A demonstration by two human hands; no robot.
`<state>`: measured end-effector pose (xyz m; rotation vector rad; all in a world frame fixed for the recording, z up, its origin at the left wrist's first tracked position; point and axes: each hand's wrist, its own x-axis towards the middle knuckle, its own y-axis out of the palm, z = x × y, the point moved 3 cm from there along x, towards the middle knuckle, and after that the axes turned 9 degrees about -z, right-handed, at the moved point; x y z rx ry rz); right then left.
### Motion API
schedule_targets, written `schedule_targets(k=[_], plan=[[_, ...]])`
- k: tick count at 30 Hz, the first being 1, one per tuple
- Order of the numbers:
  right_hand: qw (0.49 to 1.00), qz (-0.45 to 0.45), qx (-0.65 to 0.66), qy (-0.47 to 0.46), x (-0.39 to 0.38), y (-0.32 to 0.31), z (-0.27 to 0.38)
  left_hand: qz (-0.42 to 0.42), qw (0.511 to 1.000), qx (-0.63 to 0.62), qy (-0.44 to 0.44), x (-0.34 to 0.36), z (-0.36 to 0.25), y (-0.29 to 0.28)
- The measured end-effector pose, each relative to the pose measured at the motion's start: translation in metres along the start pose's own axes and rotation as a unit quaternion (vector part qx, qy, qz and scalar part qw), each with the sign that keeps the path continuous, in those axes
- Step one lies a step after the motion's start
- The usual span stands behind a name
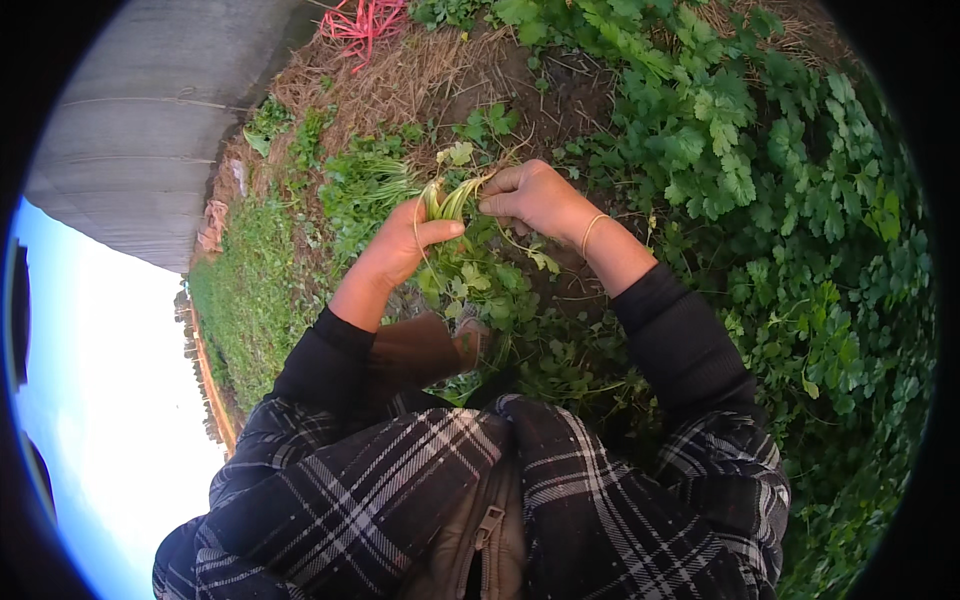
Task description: The person repeatedly reaches into a dense patch of celery, pulls up individual plants by hand, and gathers them into a growing bunch held in the left hand. The person occasionally shifts position and continues harvesting from adjacent areas of the same patch.
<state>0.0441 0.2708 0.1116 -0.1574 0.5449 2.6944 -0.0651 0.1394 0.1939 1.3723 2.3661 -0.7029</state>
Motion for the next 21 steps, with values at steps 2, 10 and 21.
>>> schedule_targets(k=[2,10,21], plan=[[0.965,-0.043,-0.242,-0.096,0.000,-0.015,0.000,-0.003,0.999,0.050,-0.011,0.000,0.002,-0.006],[0.789,-0.206,-0.455,-0.358,-0.023,-0.015,0.016,-0.065,0.932,0.342,0.102,0.003,0.004,-0.004],[0.979,-0.193,0.058,-0.030,0.006,-0.019,-0.001,-0.051,0.870,0.468,0.146,-0.003,0.013,0.006]])
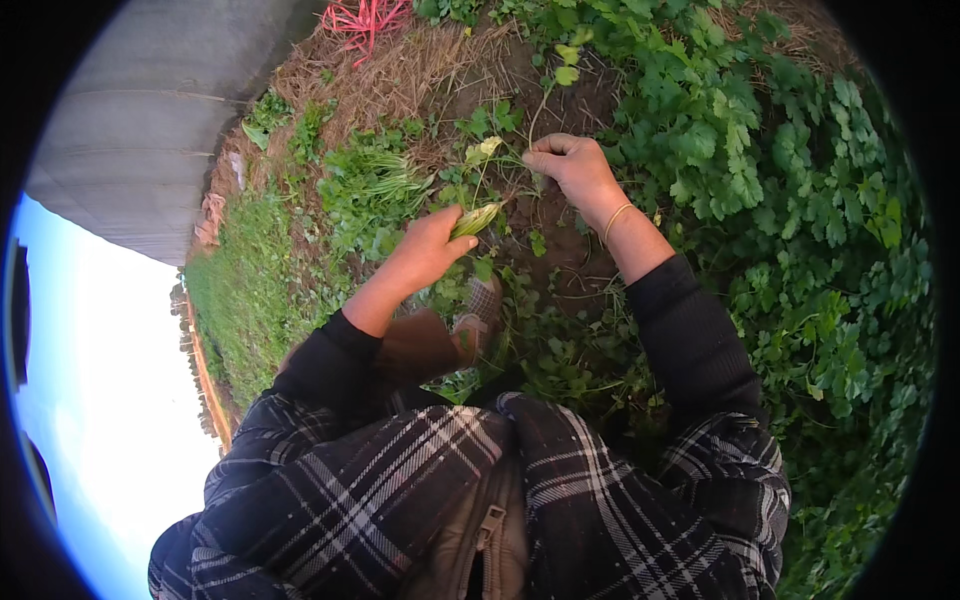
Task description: The person repeatedly reaches into a dense patch of celery, pulls up individual plants by hand, and gathers them into a growing bunch held in the left hand. The person occasionally shifts position and continues harvesting from adjacent areas of the same patch.
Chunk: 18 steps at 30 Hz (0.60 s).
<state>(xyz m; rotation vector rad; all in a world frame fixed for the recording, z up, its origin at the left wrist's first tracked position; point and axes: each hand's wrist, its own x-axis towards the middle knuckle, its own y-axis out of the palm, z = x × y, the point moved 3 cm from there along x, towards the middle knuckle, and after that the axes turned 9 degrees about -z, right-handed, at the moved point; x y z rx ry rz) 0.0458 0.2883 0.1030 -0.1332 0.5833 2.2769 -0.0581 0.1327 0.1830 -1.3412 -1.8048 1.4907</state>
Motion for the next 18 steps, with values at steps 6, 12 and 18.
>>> schedule_targets(k=[6,12,18], plan=[[0.954,0.231,0.089,0.168,-0.007,0.021,-0.026,-0.035,0.993,0.066,0.093,-0.003,-0.002,0.011],[0.976,0.102,0.016,0.190,-0.015,0.043,-0.027,-0.029,0.983,0.121,0.133,-0.007,0.001,0.020],[0.981,-0.051,0.105,0.154,0.008,0.007,-0.048,-0.017,0.990,0.105,0.093,-0.008,0.003,0.018]])
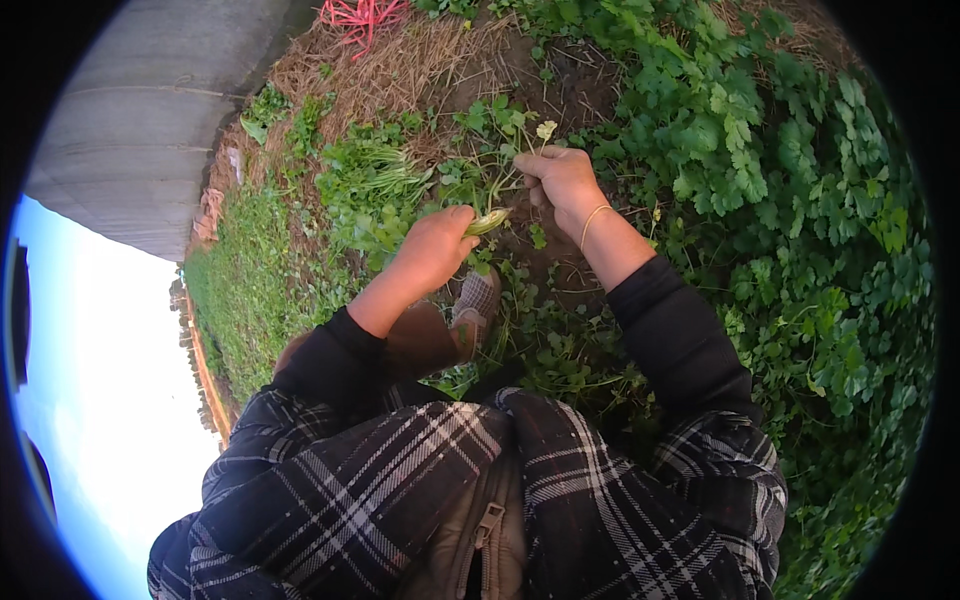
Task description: The person repeatedly reaches into a dense patch of celery, pulls up individual plants by hand, and gathers them into a growing bunch held in the left hand. The person occasionally shifts position and continues harvesting from adjacent areas of the same patch.
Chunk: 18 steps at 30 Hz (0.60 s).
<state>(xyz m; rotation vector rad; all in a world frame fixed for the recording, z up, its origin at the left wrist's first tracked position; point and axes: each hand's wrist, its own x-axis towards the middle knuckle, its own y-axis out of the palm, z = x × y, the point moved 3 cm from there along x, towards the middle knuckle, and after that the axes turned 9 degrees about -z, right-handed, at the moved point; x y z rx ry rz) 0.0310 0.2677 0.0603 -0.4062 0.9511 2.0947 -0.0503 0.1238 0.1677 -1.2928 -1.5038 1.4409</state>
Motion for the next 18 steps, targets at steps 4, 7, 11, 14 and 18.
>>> schedule_targets(k=[4,7,11,14,18], plan=[[0.925,-0.012,-0.376,-0.049,0.016,-0.046,0.002,0.072,0.965,-0.218,-0.129,0.004,0.014,-0.005],[0.644,-0.082,-0.707,-0.283,0.007,-0.049,0.011,0.092,0.875,-0.434,-0.196,0.007,0.016,-0.008],[0.866,0.094,-0.404,-0.278,-0.006,-0.016,0.017,0.081,0.821,-0.519,-0.225,0.012,0.009,-0.013],[0.954,0.274,-0.120,-0.023,-0.021,0.008,0.015,0.069,0.794,-0.555,-0.239,0.014,0.001,-0.015],[0.956,0.260,0.136,0.023,-0.038,0.021,0.024,0.051,0.793,-0.571,-0.205,0.017,-0.005,-0.018]])
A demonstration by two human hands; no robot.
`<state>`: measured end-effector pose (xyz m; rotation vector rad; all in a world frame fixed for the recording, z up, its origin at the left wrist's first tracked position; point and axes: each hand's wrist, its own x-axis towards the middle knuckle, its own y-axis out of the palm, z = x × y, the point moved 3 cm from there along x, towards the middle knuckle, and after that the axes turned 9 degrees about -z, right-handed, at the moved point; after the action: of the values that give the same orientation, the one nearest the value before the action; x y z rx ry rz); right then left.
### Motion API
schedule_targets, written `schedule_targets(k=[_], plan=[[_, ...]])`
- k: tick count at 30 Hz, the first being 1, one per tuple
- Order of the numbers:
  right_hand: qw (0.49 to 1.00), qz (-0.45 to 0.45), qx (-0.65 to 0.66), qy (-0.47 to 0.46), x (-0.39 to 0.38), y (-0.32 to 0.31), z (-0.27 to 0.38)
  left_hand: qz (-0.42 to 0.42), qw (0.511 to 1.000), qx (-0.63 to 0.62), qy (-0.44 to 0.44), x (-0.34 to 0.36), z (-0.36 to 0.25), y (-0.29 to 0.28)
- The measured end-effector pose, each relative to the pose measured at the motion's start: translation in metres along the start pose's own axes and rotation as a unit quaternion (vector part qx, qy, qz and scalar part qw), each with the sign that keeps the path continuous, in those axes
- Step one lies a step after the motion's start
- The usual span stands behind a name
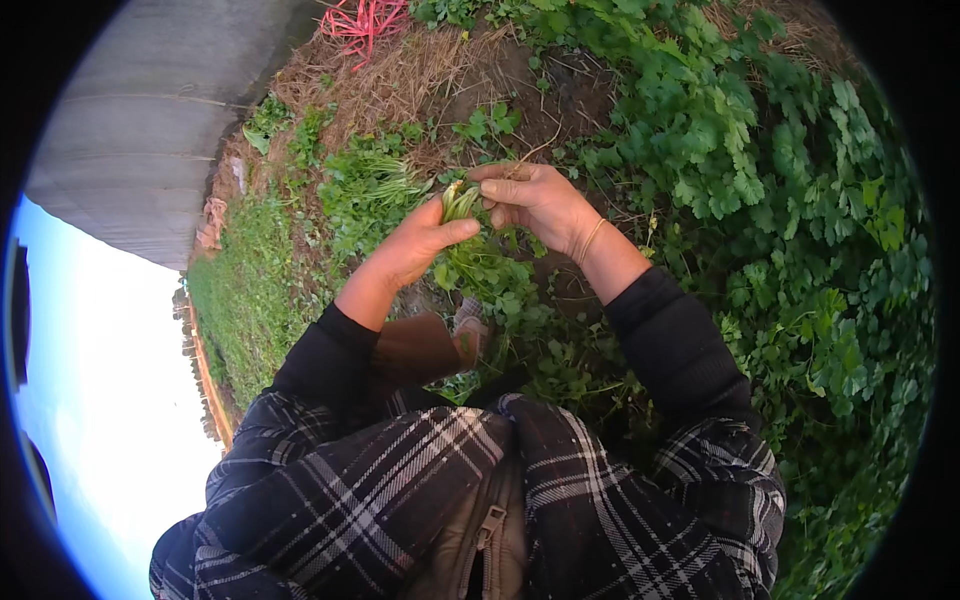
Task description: The person repeatedly reaches into a dense patch of celery, pulls up individual plants by hand, and gathers them into a growing bunch held in the left hand. The person occasionally shifts position and continues harvesting from adjacent areas of the same patch.
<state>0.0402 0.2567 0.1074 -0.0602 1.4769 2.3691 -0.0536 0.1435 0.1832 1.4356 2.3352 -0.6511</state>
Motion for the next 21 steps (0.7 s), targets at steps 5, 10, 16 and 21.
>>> schedule_targets(k=[5,10,16,21], plan=[[0.995,-0.086,-0.047,-0.016,-0.002,0.004,-0.009,-0.029,0.983,0.182,0.012,0.006,0.007,-0.001],[0.993,-0.070,-0.096,0.004,-0.002,0.001,-0.013,-0.043,0.964,0.261,0.011,0.013,0.013,0.002],[0.988,-0.120,-0.082,-0.049,-0.007,0.001,0.005,-0.210,0.829,0.473,0.212,0.014,-0.005,0.003],[0.986,-0.074,-0.110,-0.102,-0.009,0.001,0.012,-0.017,0.970,0.202,0.138,0.031,-0.001,0.020]])
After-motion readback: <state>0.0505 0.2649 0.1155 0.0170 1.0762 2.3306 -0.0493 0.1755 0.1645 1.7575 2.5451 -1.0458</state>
